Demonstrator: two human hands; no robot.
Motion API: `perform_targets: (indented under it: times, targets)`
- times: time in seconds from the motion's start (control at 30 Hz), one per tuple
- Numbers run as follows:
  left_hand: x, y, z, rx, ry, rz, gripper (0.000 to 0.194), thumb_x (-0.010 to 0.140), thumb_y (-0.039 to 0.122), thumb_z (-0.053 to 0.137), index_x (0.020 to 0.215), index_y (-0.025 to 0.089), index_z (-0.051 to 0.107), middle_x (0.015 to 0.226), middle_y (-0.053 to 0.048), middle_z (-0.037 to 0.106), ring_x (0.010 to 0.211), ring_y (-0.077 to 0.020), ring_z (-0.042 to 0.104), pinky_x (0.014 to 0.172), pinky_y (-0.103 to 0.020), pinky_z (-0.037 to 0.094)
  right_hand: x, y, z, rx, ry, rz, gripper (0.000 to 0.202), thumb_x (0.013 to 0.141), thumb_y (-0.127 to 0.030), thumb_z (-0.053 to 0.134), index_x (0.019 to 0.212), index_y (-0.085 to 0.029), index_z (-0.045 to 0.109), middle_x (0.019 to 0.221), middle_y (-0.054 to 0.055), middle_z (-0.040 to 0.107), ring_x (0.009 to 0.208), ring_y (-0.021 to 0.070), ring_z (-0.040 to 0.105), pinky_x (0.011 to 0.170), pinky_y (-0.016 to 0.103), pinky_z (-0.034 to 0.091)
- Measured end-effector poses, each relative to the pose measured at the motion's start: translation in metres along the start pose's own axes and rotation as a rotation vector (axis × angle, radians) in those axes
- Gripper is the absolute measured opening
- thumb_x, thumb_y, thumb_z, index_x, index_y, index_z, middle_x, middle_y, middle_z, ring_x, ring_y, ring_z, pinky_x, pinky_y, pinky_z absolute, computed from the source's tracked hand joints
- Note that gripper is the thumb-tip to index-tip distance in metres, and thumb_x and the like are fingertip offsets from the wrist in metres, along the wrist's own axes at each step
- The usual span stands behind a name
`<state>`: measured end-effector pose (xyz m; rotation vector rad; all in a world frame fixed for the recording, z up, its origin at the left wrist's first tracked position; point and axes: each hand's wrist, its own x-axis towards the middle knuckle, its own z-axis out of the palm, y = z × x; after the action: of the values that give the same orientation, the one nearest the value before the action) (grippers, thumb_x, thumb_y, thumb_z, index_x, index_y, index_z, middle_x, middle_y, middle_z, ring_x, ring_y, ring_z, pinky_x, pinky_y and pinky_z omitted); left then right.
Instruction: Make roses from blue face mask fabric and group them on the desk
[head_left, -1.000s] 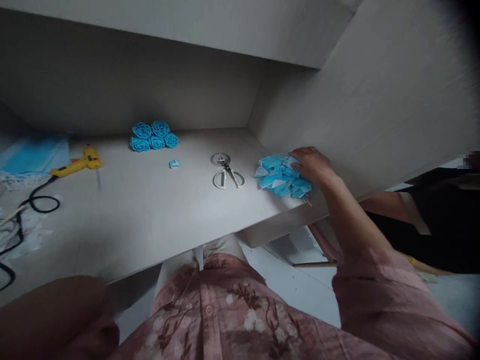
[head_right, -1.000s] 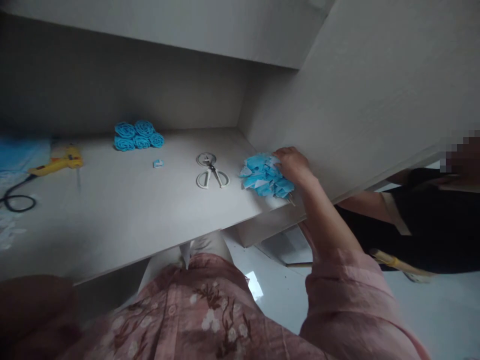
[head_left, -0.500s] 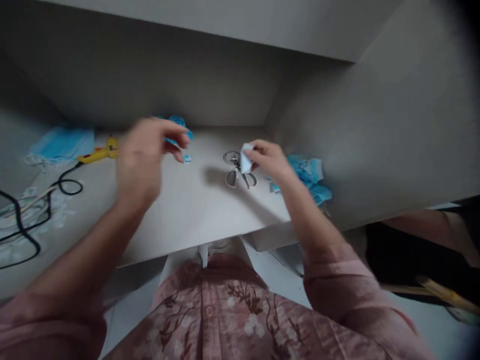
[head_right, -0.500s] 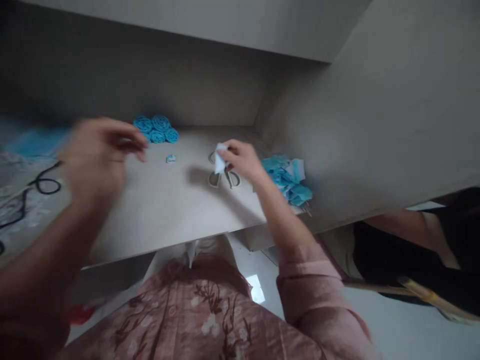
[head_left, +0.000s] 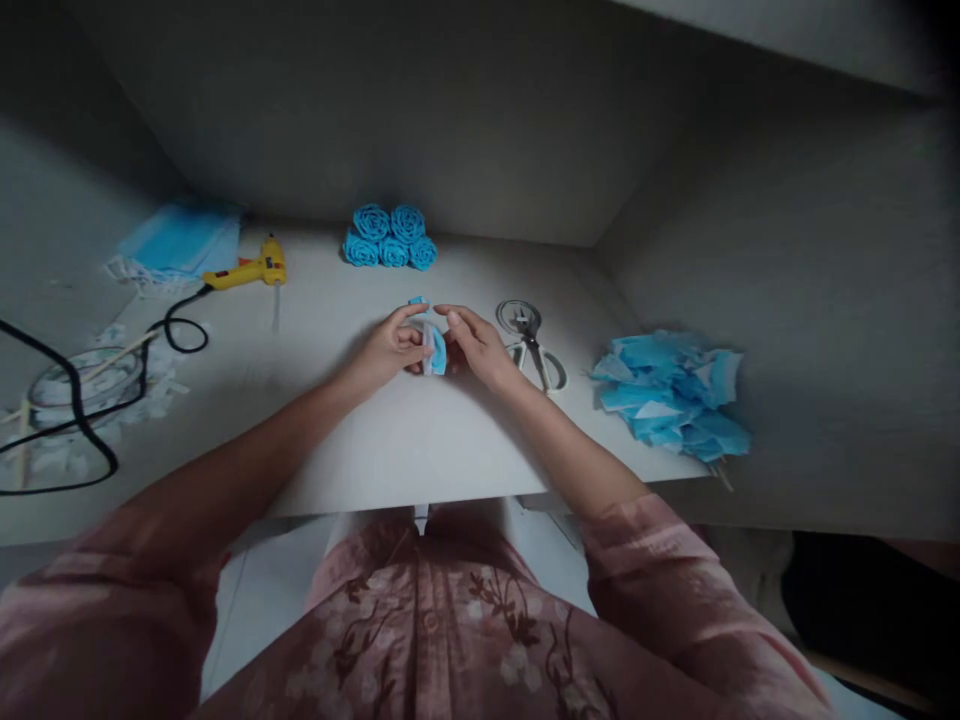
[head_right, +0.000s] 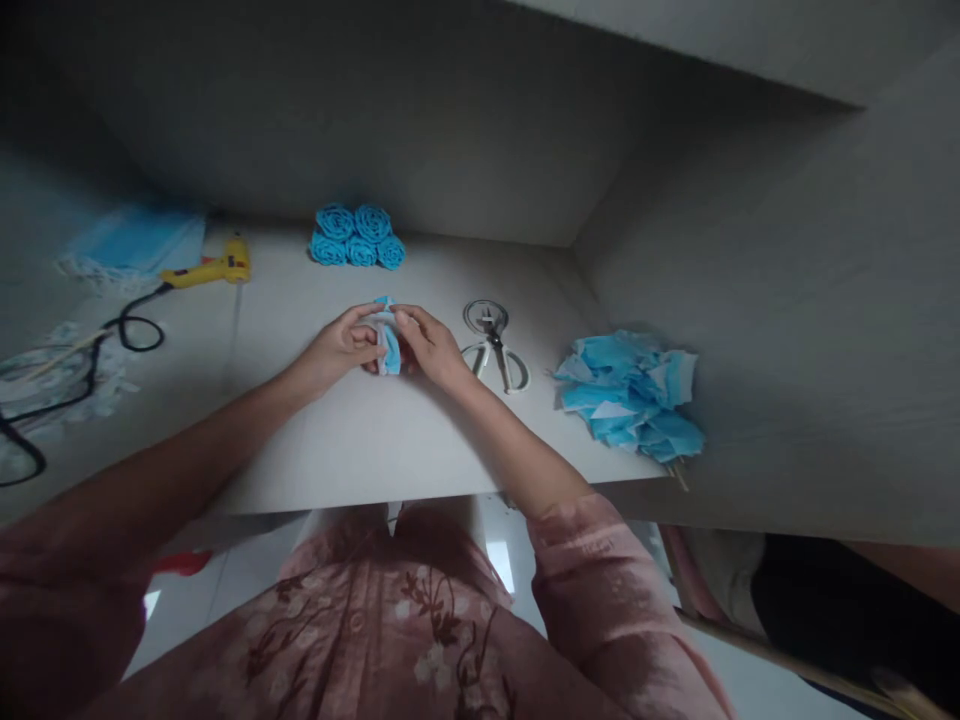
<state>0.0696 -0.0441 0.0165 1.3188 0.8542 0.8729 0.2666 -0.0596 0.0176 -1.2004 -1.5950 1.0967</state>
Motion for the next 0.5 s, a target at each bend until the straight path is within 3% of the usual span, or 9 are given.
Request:
perform_targets:
  times: [0.07,0.17,0.33,0.4,0.5]
  targets:
    - [-0.001,-0.004,-0.005,0.029,-0.005,0.001,0.079,0.078,0.020,0.082,0.150,0.017,0.049,0.073,0.006,0.065,0.057,-0.0103,0.061,0.060,-0.024,0.049,-0.006,0.001,-0.004,-0.059,0.038,-0.011,0.073,0.098,-0.078,0.051,0.146,-0.023,0.056,0.094,0.006,0.071,0.071,0.0182,0.068,0.058,0.030,0.053]
    - [-0.003,-0.007,-0.012,0.088,0.016,0.007,0.069,0.082,0.019,0.075,0.147,0.016,0.053,0.066,0.007,0.062,0.052,-0.0105,0.057,0.055,-0.024,0.045,-0.015,-0.007,-0.007,-0.270,0.102,-0.080,0.058,0.104,-0.058,0.057,0.151,-0.024,0.055,0.108,0.009,0.076,0.082,0.0194,0.071,0.072,0.032,0.057]
    - [-0.007,-0.002,-0.013,0.102,0.065,-0.017,0.045,0.081,0.020,0.064,0.126,0.019,0.067,0.073,0.001,0.068,0.053,-0.0115,0.052,0.050,-0.024,0.039,-0.044,-0.040,-0.021,-0.719,0.010,-0.297,0.047,0.108,-0.035,0.054,0.154,-0.023,0.057,0.137,0.013,0.073,0.121,0.0288,0.069,0.101,0.042,0.056]
    - [-0.009,0.003,-0.012,0.110,0.086,-0.029,0.033,0.078,0.023,0.062,0.109,0.019,0.072,0.078,-0.002,0.069,0.057,-0.0128,0.054,0.050,-0.024,0.038,-0.062,-0.052,-0.048,-0.921,0.021,-0.368,0.047,0.108,-0.033,0.053,0.153,-0.022,0.059,0.145,0.014,0.069,0.133,0.0321,0.064,0.113,0.048,0.051]
    - [-0.011,0.012,-0.013,0.123,0.117,-0.056,0.026,0.075,0.027,0.062,0.097,0.018,0.074,0.075,-0.004,0.065,0.060,-0.0142,0.052,0.052,-0.025,0.032,-0.095,-0.063,-0.116,-1.162,0.187,-0.260,0.048,0.107,-0.032,0.054,0.153,-0.018,0.059,0.148,0.016,0.067,0.137,0.0353,0.061,0.117,0.055,0.048]
